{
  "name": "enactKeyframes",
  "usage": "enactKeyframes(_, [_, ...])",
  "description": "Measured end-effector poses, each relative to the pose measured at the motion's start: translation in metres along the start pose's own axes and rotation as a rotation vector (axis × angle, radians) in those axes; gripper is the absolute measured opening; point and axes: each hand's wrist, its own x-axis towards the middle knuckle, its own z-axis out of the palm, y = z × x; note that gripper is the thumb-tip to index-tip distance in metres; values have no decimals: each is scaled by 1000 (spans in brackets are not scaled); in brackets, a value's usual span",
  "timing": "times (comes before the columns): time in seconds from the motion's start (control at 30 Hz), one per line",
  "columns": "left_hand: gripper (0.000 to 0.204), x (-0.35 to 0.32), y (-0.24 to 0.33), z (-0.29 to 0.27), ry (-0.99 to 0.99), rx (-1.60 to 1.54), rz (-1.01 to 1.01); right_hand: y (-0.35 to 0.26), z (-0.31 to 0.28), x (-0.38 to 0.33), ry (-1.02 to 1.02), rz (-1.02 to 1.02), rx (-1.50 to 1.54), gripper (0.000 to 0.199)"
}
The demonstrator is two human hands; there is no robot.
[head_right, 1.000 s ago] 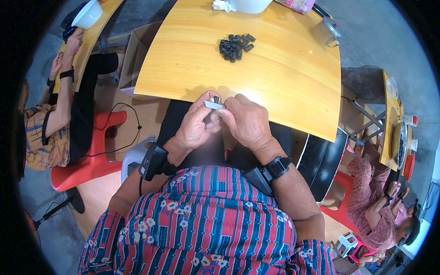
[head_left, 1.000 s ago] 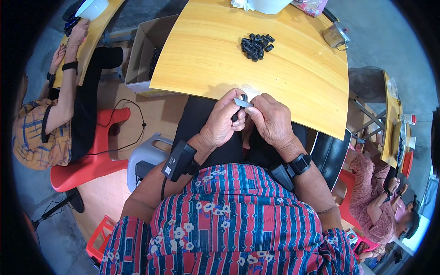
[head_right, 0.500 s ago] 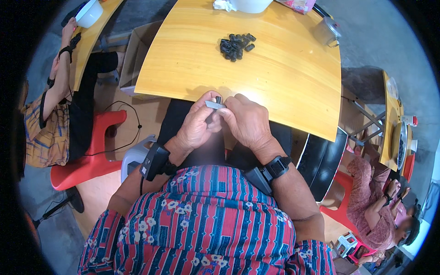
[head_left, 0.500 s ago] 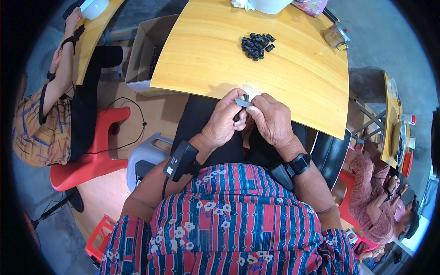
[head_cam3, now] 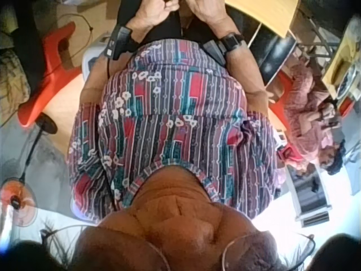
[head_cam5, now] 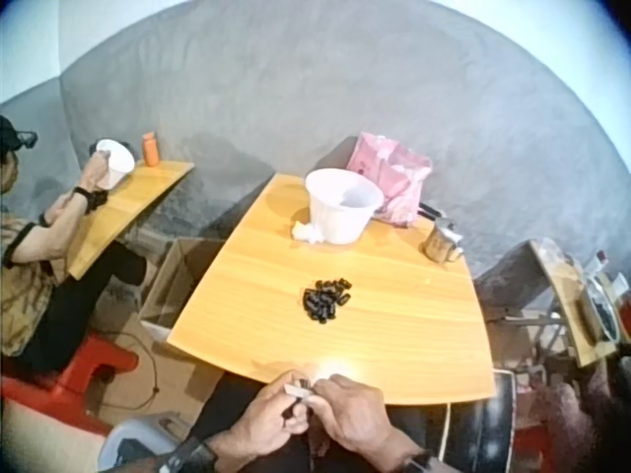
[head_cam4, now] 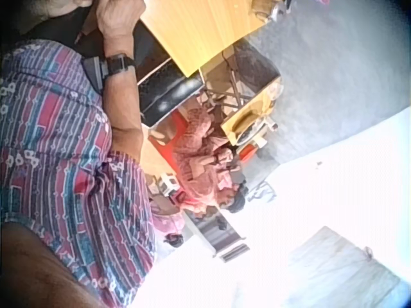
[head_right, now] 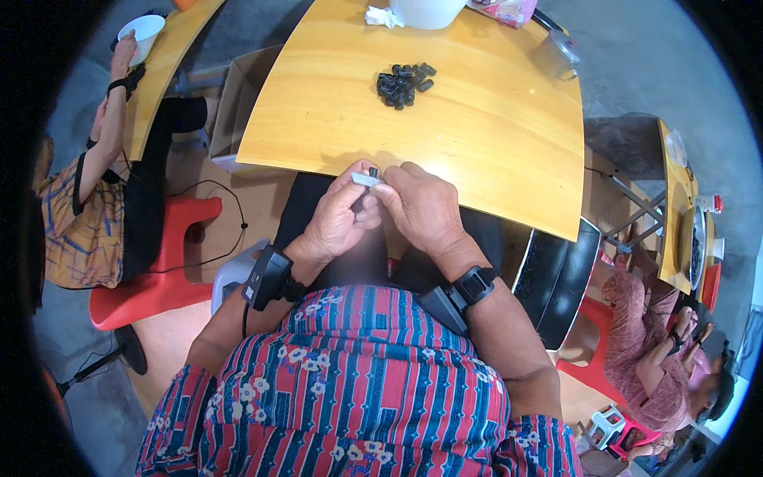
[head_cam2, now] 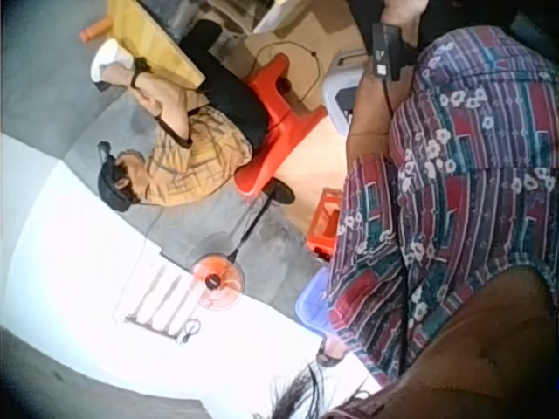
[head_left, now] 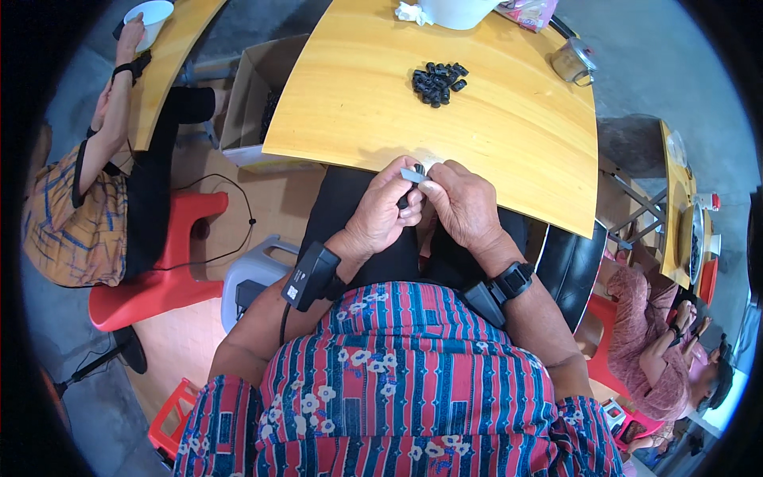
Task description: Trim excess material from small black rubber or plastic industrial components using a blade.
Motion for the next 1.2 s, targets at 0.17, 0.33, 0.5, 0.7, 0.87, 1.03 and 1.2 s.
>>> enactKeyframes(0.17, [17,-8,0,10,-28,41,-14,0,-4,-4,28,104,59,28])
enactKeyframes(0.33, [19,-11,-6,22,-128,43,-76,2,-13,-17,129,102,340,23])
enactKeyframes(0.5, [24,-21,-16,46,-14,-90,-117,-5,-25,-28,177,45,562,15])
enactKeyframes(0.7, [22,-9,-27,69,-52,-17,-300,5,-53,-56,338,107,480,10])
enactKeyframes(0.87, [15,18,-64,90,-13,71,-680,20,-120,-100,659,322,346,8])
enactKeyframes(1.03, [25,42,-118,170,63,115,-677,37,-189,-156,987,317,281,11])
enactKeyframes(1.2, [39,47,-129,201,17,222,-642,31,-210,-170,1157,317,332,9])
